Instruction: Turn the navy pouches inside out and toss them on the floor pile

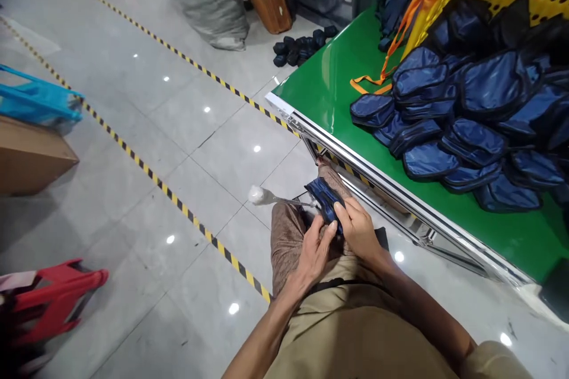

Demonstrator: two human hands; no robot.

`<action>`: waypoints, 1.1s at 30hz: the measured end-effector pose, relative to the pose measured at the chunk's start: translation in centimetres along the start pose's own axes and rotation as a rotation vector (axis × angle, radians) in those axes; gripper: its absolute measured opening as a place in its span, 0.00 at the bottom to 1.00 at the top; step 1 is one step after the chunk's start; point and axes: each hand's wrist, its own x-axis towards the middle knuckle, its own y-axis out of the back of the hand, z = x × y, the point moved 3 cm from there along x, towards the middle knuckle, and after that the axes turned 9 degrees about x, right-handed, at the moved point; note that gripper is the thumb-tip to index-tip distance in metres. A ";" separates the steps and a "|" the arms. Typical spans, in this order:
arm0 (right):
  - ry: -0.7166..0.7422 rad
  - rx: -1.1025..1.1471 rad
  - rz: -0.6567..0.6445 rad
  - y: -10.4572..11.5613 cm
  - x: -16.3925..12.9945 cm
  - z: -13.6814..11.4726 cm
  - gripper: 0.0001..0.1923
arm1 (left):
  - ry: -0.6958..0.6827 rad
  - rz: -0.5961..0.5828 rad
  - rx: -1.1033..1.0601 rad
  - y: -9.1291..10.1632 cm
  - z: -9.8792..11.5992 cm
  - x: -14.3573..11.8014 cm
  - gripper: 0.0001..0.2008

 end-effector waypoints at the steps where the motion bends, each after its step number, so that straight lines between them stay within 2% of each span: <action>1: 0.027 -0.029 0.005 -0.1 0.0 0.0 0.24 | 0.022 -0.014 -0.026 -0.1 0.0 0.1 0.17; 3: 0.116 -0.104 0.013 -0.4 -0.1 0.1 0.22 | 0.056 -0.009 -0.079 -0.3 0.1 0.6 0.19; 6: 0.259 -0.215 -0.022 -1.0 -0.2 0.3 0.22 | 0.078 0.096 -0.112 -0.6 0.2 1.3 0.20; 8: 0.292 -0.260 -0.032 -0.8 0.4 0.6 0.24 | 0.076 0.150 -0.090 -0.7 0.2 1.4 0.20; 10: 0.210 -0.258 0.061 0.2 2.0 1.3 0.28 | 0.040 0.132 -0.061 -0.7 0.2 1.3 0.21; 13: 0.024 -0.194 0.260 2.6 5.4 2.4 0.36 | -0.112 0.010 -0.047 0.1 0.5 0.8 0.23; 15: -0.015 -0.155 0.274 3.8 7.1 2.4 0.39 | -0.212 -0.051 -0.055 1.0 0.9 0.5 0.24; 18: 0.039 -0.134 0.214 4.3 7.5 1.1 0.39 | -0.238 -0.033 -0.099 2.8 1.6 0.3 0.24; 20: 0.149 -0.145 0.204 4.1 6.2 -0.5 0.35 | -0.194 0.022 -0.168 3.8 2.0 0.2 0.25; 25: 0.561 -0.210 0.108 1.9 1.6 -4.6 0.22 | -0.004 0.243 -0.485 5.2 2.4 -0.4 0.27; 27: 0.619 -0.197 0.078 0.6 0.7 -6.0 0.17 | 0.074 0.348 -0.610 5.4 2.5 -0.8 0.25; 30: 0.642 -0.194 0.036 -1.9 0.5 -8.0 0.18 | 0.142 0.531 -0.700 6.3 2.8 -1.6 0.22; 33: 0.742 -0.230 -0.117 -5.7 0.9 -9.7 0.15 | 0.194 0.715 -0.736 8.3 2.5 -2.0 0.25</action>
